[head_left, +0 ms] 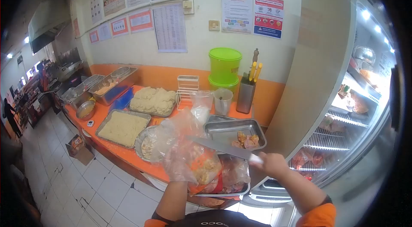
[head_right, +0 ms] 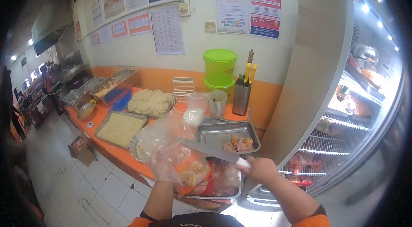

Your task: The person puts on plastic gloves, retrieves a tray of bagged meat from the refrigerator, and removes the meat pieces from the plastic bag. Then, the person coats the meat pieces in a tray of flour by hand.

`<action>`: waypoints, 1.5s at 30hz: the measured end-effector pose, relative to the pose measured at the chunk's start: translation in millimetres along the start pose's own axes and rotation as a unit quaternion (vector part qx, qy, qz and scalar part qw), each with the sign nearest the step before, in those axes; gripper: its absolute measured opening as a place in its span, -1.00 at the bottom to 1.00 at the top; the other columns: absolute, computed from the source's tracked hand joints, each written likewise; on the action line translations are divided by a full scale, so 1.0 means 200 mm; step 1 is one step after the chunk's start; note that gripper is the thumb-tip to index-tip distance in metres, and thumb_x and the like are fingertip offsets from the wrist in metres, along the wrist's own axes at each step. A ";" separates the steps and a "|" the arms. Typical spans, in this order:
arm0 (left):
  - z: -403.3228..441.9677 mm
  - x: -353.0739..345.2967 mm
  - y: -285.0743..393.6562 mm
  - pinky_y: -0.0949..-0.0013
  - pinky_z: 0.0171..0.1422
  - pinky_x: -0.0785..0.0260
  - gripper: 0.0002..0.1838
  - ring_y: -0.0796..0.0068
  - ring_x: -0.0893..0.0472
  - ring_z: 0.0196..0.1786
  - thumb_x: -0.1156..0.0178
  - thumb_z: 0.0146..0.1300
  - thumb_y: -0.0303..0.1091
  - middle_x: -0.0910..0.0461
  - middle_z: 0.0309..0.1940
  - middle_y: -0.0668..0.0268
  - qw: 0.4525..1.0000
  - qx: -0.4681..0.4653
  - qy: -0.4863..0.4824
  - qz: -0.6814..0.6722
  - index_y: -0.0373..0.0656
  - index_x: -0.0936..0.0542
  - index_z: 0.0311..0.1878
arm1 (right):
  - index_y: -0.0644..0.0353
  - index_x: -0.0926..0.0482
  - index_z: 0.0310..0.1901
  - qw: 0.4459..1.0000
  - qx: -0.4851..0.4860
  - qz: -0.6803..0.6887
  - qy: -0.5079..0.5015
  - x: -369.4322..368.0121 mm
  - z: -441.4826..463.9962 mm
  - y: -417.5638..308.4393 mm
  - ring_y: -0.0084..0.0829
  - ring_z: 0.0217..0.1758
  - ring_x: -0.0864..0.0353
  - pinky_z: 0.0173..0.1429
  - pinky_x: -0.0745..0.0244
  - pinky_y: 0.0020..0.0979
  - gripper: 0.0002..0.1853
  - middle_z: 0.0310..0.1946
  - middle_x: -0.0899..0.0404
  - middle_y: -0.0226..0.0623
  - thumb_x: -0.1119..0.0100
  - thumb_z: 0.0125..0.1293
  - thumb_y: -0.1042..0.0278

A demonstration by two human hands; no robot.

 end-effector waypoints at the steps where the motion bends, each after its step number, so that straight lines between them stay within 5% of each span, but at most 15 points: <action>1: 0.01 0.03 0.01 0.32 -0.15 -0.49 -0.66 0.41 -0.56 -0.22 -0.15 0.31 -0.24 -0.55 -0.22 0.25 1.000 -0.007 0.003 -0.003 -0.31 -0.49 0.01 | 0.17 -0.49 -0.04 1.000 0.002 -0.015 0.010 0.00 -0.04 0.08 0.00 -0.25 -0.65 -0.14 -0.51 -0.08 -0.29 -0.39 -0.63 0.02 0.17 0.24 -0.42; 8: 0.02 0.15 0.02 0.24 -0.07 -0.47 -0.50 0.31 -0.55 -0.13 -0.18 0.29 -0.22 -0.52 -0.11 0.20 0.992 -0.042 0.103 -0.066 -0.32 -0.37 0.18 | 0.33 -0.41 0.00 0.966 -0.201 0.159 0.025 0.09 -0.09 0.26 0.05 -0.11 -0.61 0.02 -0.45 -0.05 -0.39 -0.27 -0.61 0.13 -0.01 0.29 -0.17; 12: -0.02 0.22 0.00 0.21 -0.03 -0.45 -0.51 0.29 -0.53 -0.09 -0.17 0.29 -0.22 -0.51 -0.09 0.20 0.992 -0.031 0.116 -0.049 -0.31 -0.36 0.18 | 0.28 -0.25 0.24 0.968 -0.055 0.241 -0.042 -0.13 0.24 -0.04 -0.01 0.07 -0.54 0.15 -0.38 -0.11 -0.36 -0.03 -0.53 0.13 -0.10 0.27 0.00; 14: -0.05 0.25 -0.01 0.20 -0.01 -0.44 -0.51 0.28 -0.53 -0.07 -0.16 0.30 -0.21 -0.50 -0.08 0.20 0.992 -0.025 0.120 -0.039 -0.30 -0.36 0.19 | 0.20 -0.24 0.30 0.943 0.113 0.313 -0.027 -0.28 0.49 -0.28 -0.08 0.17 -0.48 0.22 -0.35 -0.20 -0.36 0.07 -0.50 0.07 -0.15 0.22 0.15; 15: -0.05 0.27 -0.01 0.19 0.01 -0.44 -0.51 0.28 -0.53 -0.06 -0.15 0.30 -0.21 -0.50 -0.07 0.20 0.992 -0.023 0.121 -0.032 -0.29 -0.35 0.19 | 0.22 -0.32 0.25 0.940 0.059 0.326 -0.077 -0.32 0.58 -0.40 -0.09 0.12 -0.53 0.18 -0.39 -0.20 -0.42 0.04 -0.52 0.03 -0.14 0.23 0.14; 17: -0.08 0.32 -0.01 0.18 0.03 -0.43 -0.52 0.27 -0.52 -0.04 -0.14 0.31 -0.21 -0.50 -0.06 0.19 0.992 -0.019 0.126 -0.021 -0.29 -0.35 0.19 | 0.24 -0.38 0.17 0.920 0.105 0.359 -0.114 -0.52 0.84 -0.62 -0.18 -0.09 -0.60 0.06 -0.42 -0.23 -0.50 -0.17 -0.59 -0.07 -0.08 0.28 0.12; 21: -0.11 0.43 0.01 0.15 0.07 -0.41 -0.53 0.24 -0.51 -0.01 -0.12 0.32 -0.20 -0.48 -0.04 0.19 0.991 -0.016 0.136 -0.001 -0.27 -0.35 0.19 | 0.24 -0.41 0.16 0.956 0.038 0.283 -0.073 -0.67 1.13 -0.90 -0.28 -0.07 -0.58 0.06 -0.41 -0.27 -0.52 -0.12 -0.59 -0.12 -0.04 0.31 0.11; 27: -0.14 0.49 0.02 0.11 0.14 -0.39 -0.54 0.21 -0.49 0.05 -0.10 0.33 -0.19 -0.47 0.00 0.19 0.993 0.003 0.111 0.037 -0.25 -0.34 0.19 | 0.25 -0.42 0.16 0.954 0.086 0.281 -0.066 -0.75 1.24 -1.01 -0.31 -0.01 -0.54 0.11 -0.38 -0.27 -0.53 -0.06 -0.58 -0.17 -0.02 0.34 0.10; 31: -0.11 0.37 0.02 0.08 0.18 -0.37 -0.54 0.19 -0.48 0.08 -0.08 0.34 -0.18 -0.46 0.02 0.18 0.993 0.009 0.021 0.115 -0.23 -0.33 0.20 | 0.26 -0.43 0.15 0.864 0.144 0.469 -0.117 -0.61 1.13 -0.82 -0.33 0.03 -0.52 0.14 -0.36 -0.27 -0.54 -0.02 -0.57 -0.20 -0.01 0.37 0.09; 34: -0.11 0.22 0.02 0.06 0.22 -0.35 -0.55 0.18 -0.47 0.11 -0.07 0.34 -0.18 -0.45 0.04 0.18 0.969 -0.033 -0.086 0.230 -0.22 -0.32 0.20 | 0.24 -0.46 0.13 0.603 0.106 0.746 -0.263 -0.52 0.93 -0.61 -0.36 0.14 -0.44 0.25 -0.25 -0.23 -0.56 0.06 -0.52 -0.30 0.02 0.40 0.08; 39: -0.19 -0.06 0.00 0.03 0.27 -0.33 -0.55 0.15 -0.46 0.15 -0.04 0.36 -0.17 -0.44 0.07 0.18 0.878 -0.148 -0.242 0.384 -0.20 -0.32 0.20 | 0.24 -0.55 -0.07 0.553 0.157 0.813 -0.093 -0.29 0.48 -0.34 -0.46 0.03 -0.46 0.19 -0.27 -0.33 -0.61 -0.07 -0.54 -0.34 0.03 0.42 0.05; 43: -0.20 -0.27 -0.09 0.06 0.22 -0.34 -0.57 0.20 -0.47 0.10 -0.03 0.37 -0.15 -0.44 0.04 0.18 0.943 0.058 -0.296 0.139 -0.19 -0.32 0.19 | 0.27 -0.57 -0.10 0.602 0.125 0.788 0.032 -0.21 0.22 -0.15 -0.55 -0.05 -0.47 0.14 -0.30 -0.42 -0.68 -0.13 -0.59 -0.37 -0.09 0.37 0.14; 45: -0.20 -0.31 -0.14 0.20 0.06 -0.39 -0.65 0.29 -0.50 -0.04 -0.04 0.38 -0.18 -0.49 -0.10 0.19 0.947 0.087 -0.288 0.113 -0.23 -0.42 0.08 | 0.26 -0.58 -0.15 0.578 0.068 0.810 0.075 -0.22 0.16 -0.10 -0.53 -0.08 -0.51 0.12 -0.33 -0.42 -0.71 -0.21 -0.59 -0.37 -0.14 0.33 0.17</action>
Point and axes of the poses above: each hand's wrist, its own z-axis towards the middle knuckle, its own x-axis out of the back of the hand, y = z × x, the point moved 5 cm from there along z, towards the middle knuckle
